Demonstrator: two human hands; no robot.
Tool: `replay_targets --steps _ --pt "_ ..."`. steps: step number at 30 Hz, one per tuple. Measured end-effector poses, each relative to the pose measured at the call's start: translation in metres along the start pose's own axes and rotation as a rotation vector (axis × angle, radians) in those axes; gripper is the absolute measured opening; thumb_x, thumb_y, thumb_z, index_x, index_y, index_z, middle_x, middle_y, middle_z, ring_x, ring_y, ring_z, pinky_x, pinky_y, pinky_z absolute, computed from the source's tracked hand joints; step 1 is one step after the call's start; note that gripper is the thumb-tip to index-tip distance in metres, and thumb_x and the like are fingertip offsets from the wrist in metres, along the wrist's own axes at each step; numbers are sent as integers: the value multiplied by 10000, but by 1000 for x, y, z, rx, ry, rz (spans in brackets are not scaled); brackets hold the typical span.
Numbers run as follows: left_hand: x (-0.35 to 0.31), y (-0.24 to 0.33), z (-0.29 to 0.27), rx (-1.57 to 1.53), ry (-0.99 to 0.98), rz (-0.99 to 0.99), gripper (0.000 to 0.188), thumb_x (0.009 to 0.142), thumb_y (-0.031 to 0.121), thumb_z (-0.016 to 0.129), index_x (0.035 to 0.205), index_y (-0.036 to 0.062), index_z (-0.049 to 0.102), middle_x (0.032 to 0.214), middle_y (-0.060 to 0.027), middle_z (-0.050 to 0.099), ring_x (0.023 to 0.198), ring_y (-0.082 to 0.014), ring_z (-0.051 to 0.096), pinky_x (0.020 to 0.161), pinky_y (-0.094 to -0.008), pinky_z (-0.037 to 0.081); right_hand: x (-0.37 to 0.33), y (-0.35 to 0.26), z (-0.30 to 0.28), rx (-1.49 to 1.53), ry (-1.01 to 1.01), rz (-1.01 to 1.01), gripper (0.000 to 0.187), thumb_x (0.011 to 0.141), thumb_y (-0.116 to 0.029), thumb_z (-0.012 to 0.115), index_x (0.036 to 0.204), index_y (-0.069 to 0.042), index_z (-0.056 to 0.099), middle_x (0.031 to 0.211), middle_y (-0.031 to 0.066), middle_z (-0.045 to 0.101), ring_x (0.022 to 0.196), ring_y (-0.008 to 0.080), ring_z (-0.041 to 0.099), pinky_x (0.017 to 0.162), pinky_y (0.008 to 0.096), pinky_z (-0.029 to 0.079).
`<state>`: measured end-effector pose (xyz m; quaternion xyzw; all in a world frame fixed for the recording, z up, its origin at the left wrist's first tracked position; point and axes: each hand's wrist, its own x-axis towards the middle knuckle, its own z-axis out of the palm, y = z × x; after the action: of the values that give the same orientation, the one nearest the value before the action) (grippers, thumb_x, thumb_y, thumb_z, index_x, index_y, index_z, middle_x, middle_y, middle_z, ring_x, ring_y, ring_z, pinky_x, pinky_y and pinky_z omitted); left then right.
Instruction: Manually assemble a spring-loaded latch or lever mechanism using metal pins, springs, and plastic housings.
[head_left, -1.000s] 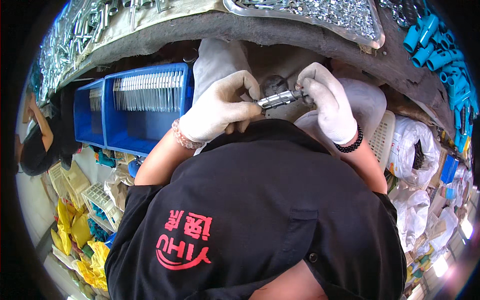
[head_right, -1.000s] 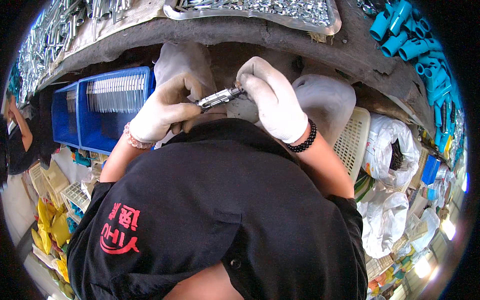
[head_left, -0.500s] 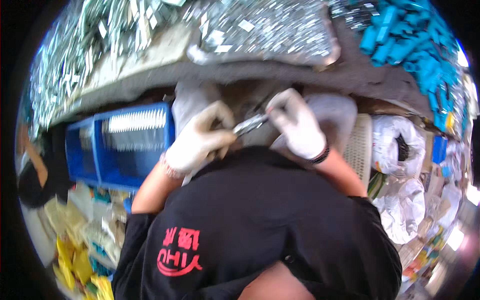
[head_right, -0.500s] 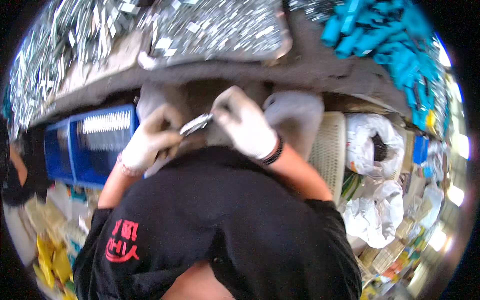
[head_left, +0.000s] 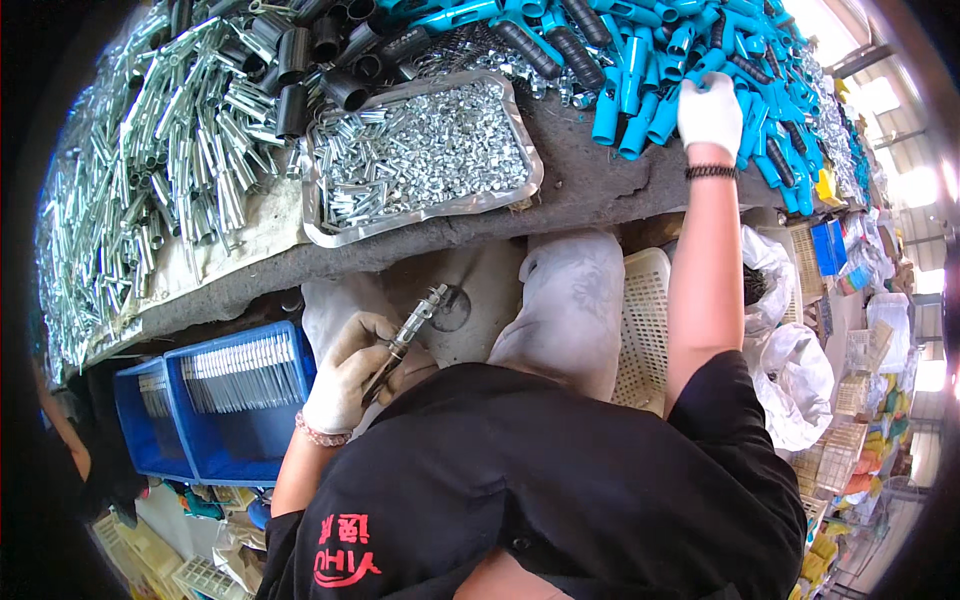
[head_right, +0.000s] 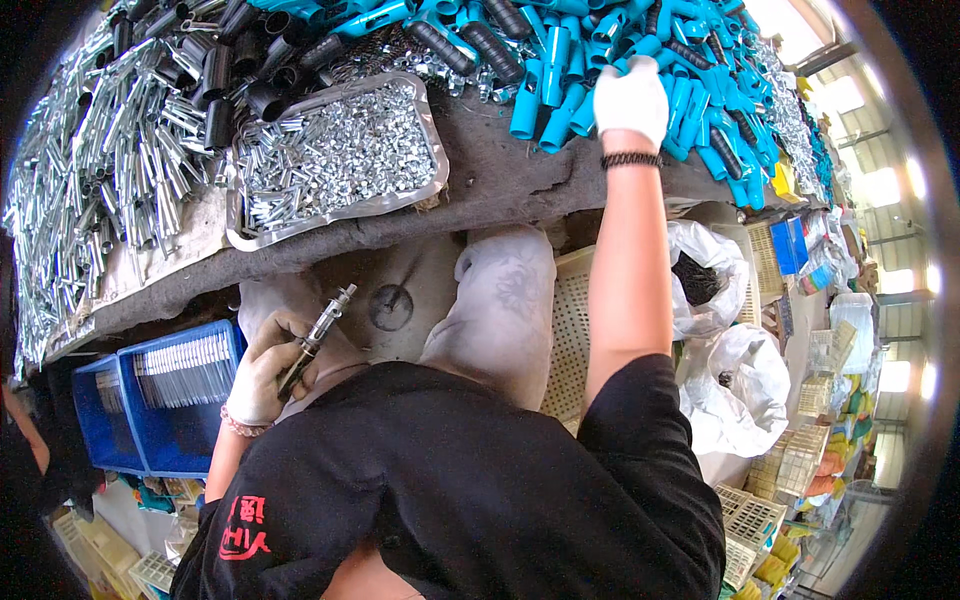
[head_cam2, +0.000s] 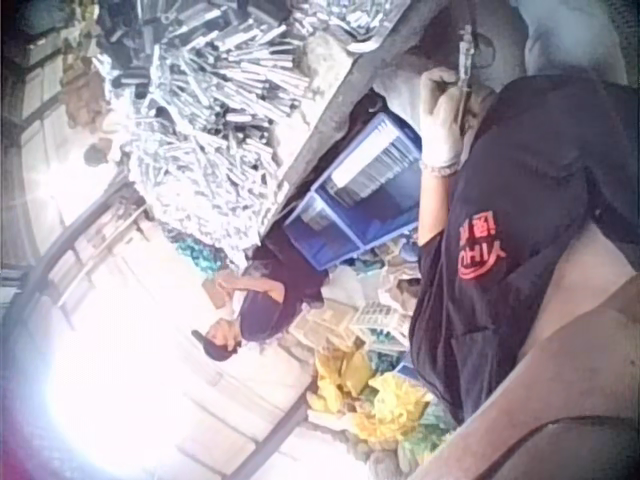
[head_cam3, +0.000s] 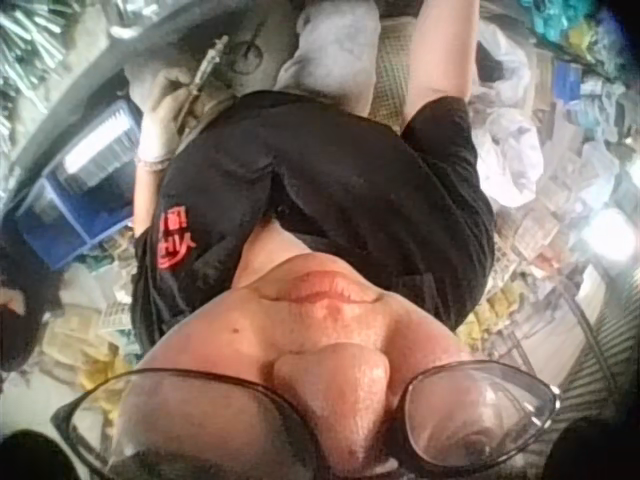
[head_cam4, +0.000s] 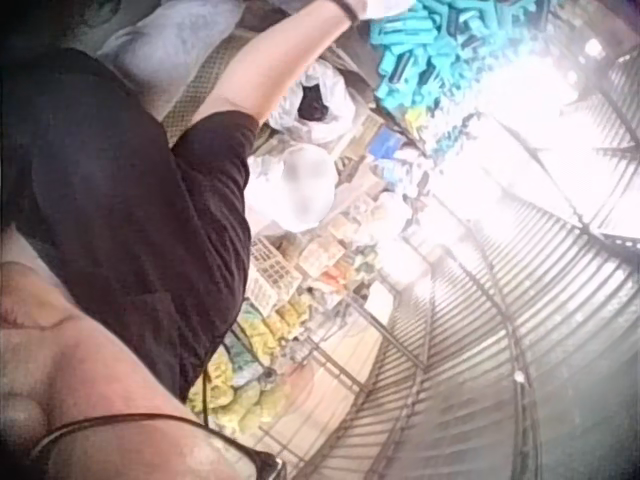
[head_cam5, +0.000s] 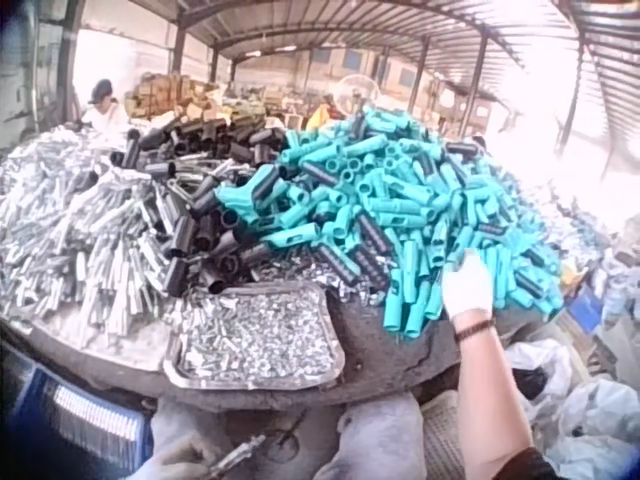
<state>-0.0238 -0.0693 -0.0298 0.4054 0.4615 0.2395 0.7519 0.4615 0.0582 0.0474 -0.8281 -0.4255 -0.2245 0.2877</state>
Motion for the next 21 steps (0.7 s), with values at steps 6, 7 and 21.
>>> replay_targets --steps 6,7,21 --pt "-4 -3 -8 -59 -70 41 174 936 137 471 1087 51 487 728 -98 617 550 -153 573 524 -258 461 32 33 10 -148 -392 243 868 726 -495 777 1317 84 512 1264 316 613 1193 407 611 1026 442 481" --pt "-5 -5 -11 -65 -65 45 169 935 137 474 1079 52 497 742 -94 617 553 -159 578 532 -266 469 28 39 12 -147 -294 161 849 745 -472 777 1326 84 504 1221 289 642 1123 388 646 981 430 507" --pt "5 -9 -25 -43 -65 -30 125 919 156 556 967 40 553 685 -80 603 489 -120 534 448 -232 396 -215 -66 -43 1178 -1202 122 161 906 -73 660 1051 -17 616 937 55 675 666 81 615 578 216 491"
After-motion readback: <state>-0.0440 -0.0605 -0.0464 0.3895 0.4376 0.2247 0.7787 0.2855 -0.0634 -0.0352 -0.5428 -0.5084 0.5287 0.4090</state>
